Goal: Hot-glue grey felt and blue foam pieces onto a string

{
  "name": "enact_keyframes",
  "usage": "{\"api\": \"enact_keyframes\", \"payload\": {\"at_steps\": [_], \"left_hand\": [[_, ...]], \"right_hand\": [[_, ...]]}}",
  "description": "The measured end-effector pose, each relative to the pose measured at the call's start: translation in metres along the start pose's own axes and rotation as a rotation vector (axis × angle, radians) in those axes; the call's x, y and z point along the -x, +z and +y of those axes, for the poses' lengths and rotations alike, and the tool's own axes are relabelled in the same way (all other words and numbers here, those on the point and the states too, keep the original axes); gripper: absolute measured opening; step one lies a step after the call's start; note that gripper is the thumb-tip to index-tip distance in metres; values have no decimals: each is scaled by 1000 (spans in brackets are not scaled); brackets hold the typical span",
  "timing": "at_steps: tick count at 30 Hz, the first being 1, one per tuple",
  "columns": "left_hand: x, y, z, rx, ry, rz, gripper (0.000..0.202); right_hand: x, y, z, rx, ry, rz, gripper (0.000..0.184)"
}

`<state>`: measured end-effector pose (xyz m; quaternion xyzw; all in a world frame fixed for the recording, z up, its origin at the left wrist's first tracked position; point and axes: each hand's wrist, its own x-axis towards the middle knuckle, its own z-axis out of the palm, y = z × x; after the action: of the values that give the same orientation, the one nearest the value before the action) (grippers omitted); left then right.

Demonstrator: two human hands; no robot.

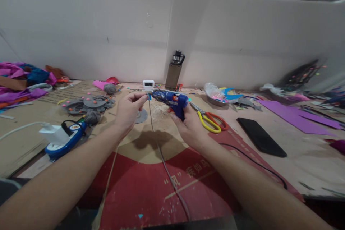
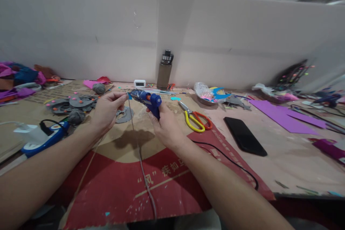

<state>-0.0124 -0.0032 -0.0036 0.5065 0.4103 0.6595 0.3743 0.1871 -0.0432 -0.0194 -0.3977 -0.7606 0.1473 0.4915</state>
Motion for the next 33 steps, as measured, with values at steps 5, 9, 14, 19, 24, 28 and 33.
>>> {"api": "enact_keyframes", "payload": {"at_steps": [5,9,14,19,24,28,33], "left_hand": [[3,2,2,-14,-14,-8,21],[3,2,2,-11,-2,4,20],[1,1,1,2,2,7,18],[1,2,2,8,-4,14,19],[1,2,0,12,-16,-11,20],[1,1,0,15,-18,2,19],[1,0,0,28,-17,0,20]], "right_hand": [[0,0,-2,-29,1,-4,26],[0,-1,-2,-17,17,-9,24],[0,-1,0,44,18,5,25],[0,0,-2,33,-7,10,23],[1,0,-4,16,18,5,24],[1,-1,-3,-13,22,4,20],[0,-1,-2,7,13,15,21]]}}
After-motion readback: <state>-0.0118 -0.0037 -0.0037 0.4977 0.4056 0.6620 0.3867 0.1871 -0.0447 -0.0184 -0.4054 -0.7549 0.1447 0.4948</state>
